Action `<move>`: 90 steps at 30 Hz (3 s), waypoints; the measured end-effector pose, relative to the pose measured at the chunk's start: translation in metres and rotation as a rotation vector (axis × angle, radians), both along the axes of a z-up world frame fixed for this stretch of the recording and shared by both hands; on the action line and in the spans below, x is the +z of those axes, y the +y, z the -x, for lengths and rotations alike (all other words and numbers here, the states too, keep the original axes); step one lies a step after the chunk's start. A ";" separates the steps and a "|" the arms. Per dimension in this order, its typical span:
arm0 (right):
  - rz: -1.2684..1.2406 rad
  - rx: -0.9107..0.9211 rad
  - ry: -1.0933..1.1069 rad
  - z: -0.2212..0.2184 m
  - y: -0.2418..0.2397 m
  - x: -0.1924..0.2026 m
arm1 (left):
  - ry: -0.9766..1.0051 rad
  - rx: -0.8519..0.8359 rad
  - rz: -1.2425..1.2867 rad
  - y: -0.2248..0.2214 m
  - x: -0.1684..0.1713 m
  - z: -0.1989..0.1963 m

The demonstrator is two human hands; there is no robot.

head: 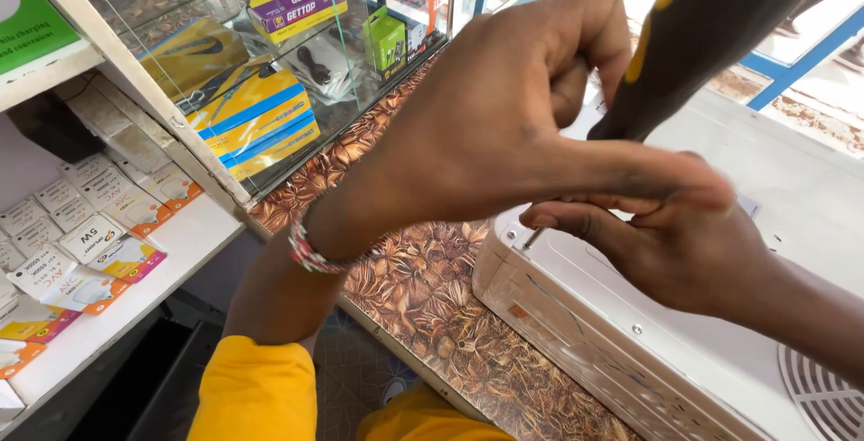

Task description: The person secures a white appliance casing by hand-tightening a screw, then uses a screwdriver to tighten several screws along the edges of the casing. The person works methodically around the perimeter of the device on a countertop.

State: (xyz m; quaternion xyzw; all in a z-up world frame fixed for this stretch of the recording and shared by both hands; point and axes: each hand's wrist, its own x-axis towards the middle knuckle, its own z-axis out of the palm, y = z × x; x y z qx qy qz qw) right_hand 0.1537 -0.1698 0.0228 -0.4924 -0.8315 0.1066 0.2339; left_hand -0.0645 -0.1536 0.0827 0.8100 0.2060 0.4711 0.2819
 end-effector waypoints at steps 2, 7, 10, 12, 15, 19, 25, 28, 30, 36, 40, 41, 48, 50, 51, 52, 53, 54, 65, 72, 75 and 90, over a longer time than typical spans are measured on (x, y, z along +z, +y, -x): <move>-0.074 0.070 -0.054 0.003 -0.001 0.007 | 0.123 -0.152 0.172 0.010 0.006 0.011; 0.046 0.244 0.041 0.016 -0.003 0.024 | 0.136 -0.405 0.006 0.027 0.005 0.012; 0.111 0.243 0.088 0.016 0.000 0.017 | -0.057 0.083 -0.023 0.010 -0.008 -0.005; 0.038 0.232 0.092 0.009 0.001 0.006 | -0.072 0.114 -0.072 0.003 -0.005 -0.013; 0.082 0.198 0.077 0.006 0.000 0.005 | 0.009 -0.059 0.052 0.008 0.002 -0.002; 0.019 0.330 0.082 0.014 -0.004 0.022 | 0.086 -0.550 0.109 0.024 0.006 0.013; 0.127 0.318 0.094 0.016 -0.001 0.018 | -0.161 0.107 -0.067 0.003 -0.009 -0.020; 0.017 -0.080 -0.097 0.000 0.002 -0.002 | -0.118 0.039 -0.071 -0.005 -0.003 -0.012; 0.087 0.035 -0.052 0.000 0.001 0.007 | 0.012 -0.022 0.089 -0.003 0.010 -0.003; 0.266 0.347 0.160 0.009 -0.005 0.023 | 0.067 -0.342 0.199 0.020 0.002 0.005; -0.098 0.165 -0.073 0.001 0.003 0.008 | -0.032 -0.056 0.214 0.004 -0.002 -0.007; -0.098 0.163 -0.073 0.001 0.000 0.011 | -0.032 -0.059 0.214 0.002 -0.003 -0.005; 0.054 0.133 -0.015 0.006 -0.014 0.033 | 0.471 0.085 0.368 0.008 -0.059 0.015; 0.126 0.189 0.086 0.005 -0.016 0.032 | 0.596 0.103 0.417 0.009 -0.083 0.017; 0.184 0.193 0.140 0.004 -0.015 0.032 | 0.538 0.091 0.376 0.010 -0.093 0.016; 0.243 0.196 0.195 0.003 -0.015 0.031 | 0.480 0.078 0.334 0.010 -0.102 0.015; 0.243 0.193 0.194 0.003 -0.015 0.029 | 0.479 0.075 0.334 0.008 -0.105 0.015; 0.244 0.211 0.240 0.004 -0.015 0.027 | 0.405 0.043 0.392 0.005 -0.107 0.014; 0.113 -0.039 0.482 0.002 -0.042 0.048 | 0.185 -0.011 0.469 0.018 -0.108 0.007; 0.091 -0.389 0.408 -0.047 -0.076 0.027 | -0.492 -0.693 1.180 0.057 -0.134 0.005; 0.093 -0.396 0.227 -0.052 -0.092 0.029 | -0.439 -0.765 1.165 0.056 -0.114 -0.004; 0.011 -0.370 -0.023 -0.062 -0.098 0.027 | -0.019 -0.602 0.572 0.001 -0.023 -0.056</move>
